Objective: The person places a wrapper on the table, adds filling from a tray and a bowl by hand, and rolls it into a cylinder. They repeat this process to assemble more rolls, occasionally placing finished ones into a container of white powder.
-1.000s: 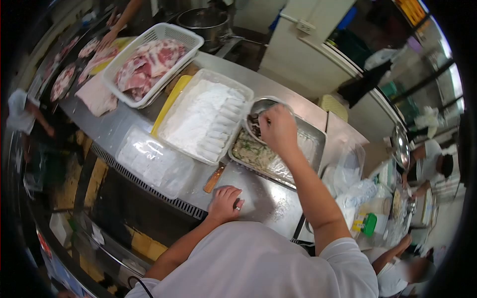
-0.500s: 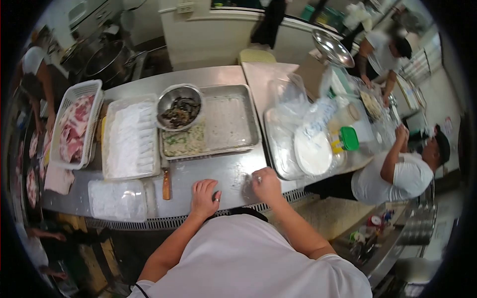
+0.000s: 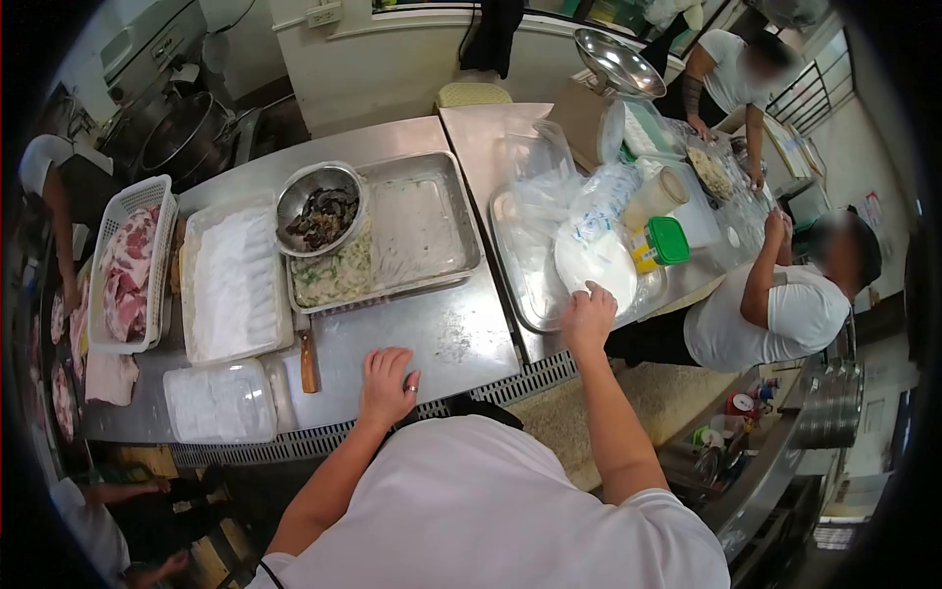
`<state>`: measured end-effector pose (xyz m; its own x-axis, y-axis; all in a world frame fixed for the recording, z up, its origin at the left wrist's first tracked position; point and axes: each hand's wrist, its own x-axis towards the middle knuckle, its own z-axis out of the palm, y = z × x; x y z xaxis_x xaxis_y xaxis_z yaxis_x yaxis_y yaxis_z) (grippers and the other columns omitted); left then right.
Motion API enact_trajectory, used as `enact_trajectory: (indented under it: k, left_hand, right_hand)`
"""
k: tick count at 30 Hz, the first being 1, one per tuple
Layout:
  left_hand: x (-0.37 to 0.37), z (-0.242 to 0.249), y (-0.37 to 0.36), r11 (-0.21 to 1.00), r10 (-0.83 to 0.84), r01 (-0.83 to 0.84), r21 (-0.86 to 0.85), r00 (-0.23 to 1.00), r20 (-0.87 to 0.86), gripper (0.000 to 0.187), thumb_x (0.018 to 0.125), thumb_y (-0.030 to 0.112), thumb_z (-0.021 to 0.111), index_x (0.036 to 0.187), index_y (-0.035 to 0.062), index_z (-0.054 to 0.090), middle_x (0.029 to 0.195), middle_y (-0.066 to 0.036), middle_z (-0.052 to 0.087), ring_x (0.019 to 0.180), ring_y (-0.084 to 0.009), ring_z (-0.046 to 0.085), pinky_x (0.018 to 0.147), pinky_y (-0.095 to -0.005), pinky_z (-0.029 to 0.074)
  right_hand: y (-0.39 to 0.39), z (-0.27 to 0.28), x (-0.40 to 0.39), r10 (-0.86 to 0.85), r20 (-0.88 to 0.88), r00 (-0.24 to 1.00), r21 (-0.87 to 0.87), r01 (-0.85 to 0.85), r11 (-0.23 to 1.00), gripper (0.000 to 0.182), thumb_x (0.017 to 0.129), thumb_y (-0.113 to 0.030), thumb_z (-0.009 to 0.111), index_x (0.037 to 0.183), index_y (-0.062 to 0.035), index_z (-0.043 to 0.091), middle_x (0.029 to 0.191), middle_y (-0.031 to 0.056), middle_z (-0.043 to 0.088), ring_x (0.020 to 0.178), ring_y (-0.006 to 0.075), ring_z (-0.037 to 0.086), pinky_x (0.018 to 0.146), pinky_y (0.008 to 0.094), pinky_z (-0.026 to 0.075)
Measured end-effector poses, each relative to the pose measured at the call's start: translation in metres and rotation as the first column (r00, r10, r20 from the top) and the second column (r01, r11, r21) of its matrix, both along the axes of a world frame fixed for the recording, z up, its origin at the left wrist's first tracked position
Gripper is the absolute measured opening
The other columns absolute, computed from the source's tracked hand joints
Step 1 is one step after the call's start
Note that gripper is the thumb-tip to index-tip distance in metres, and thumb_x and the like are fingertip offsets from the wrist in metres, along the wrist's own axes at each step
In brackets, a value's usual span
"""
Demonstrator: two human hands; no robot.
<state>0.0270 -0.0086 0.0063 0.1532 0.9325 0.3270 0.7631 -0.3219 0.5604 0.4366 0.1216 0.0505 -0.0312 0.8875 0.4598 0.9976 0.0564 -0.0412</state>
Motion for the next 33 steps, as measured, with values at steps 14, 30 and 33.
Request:
enact_trajectory:
  k: [14, 30, 33]
  left_hand:
    - [-0.002, 0.036, 0.013, 0.98, -0.196, 0.197, -0.009, 0.974, -0.113, 0.094, 0.078, 0.009, 0.084, 0.164, 0.0194, 0.049, 0.176, -0.012, 0.037, 0.163, -0.0379, 0.032, 0.132, -0.0636, 0.026]
    - [-0.048, -0.002, -0.031, 0.989, 0.147, -0.148, -0.002, 0.986, 0.074, 0.016, 0.082, 0.016, 0.087, 0.096, 0.0102, 0.081, 0.122, -0.01, 0.072, 0.128, -0.0357, 0.063, 0.119, -0.0561, 0.041]
    - [-0.041, 0.002, -0.027, 0.965, 0.262, -0.26, -0.043, 0.962, 0.078, 0.018, 0.085, 0.023, 0.089, 0.09, 0.0088, 0.079, 0.125, -0.008, 0.069, 0.128, -0.0338, 0.059, 0.114, -0.0532, 0.04]
  right_hand:
    - [-0.078, 0.003, -0.191, 0.756, -0.403, 0.516, -0.282, -0.856, 0.433, 0.023, 0.085, -0.009, 0.072, 0.106, -0.0003, 0.072, 0.128, 0.0243, 0.068, 0.124, 0.0421, 0.062, 0.109, 0.0533, 0.049]
    - [-0.067, -0.016, -0.183, 0.584, -0.418, 0.696, -0.376, -0.717, 0.586, 0.024, 0.084, -0.017, 0.083, 0.105, -0.0057, 0.079, 0.11, 0.0149, 0.069, 0.106, 0.0364, 0.063, 0.098, 0.0508, 0.048]
    - [-0.058, -0.012, -0.191, 0.442, -0.419, 0.793, -0.453, -0.605, 0.655, 0.02, 0.086, -0.023, 0.085, 0.095, -0.0056, 0.081, 0.104, 0.0152, 0.07, 0.101, 0.0363, 0.064, 0.095, 0.0508, 0.048]
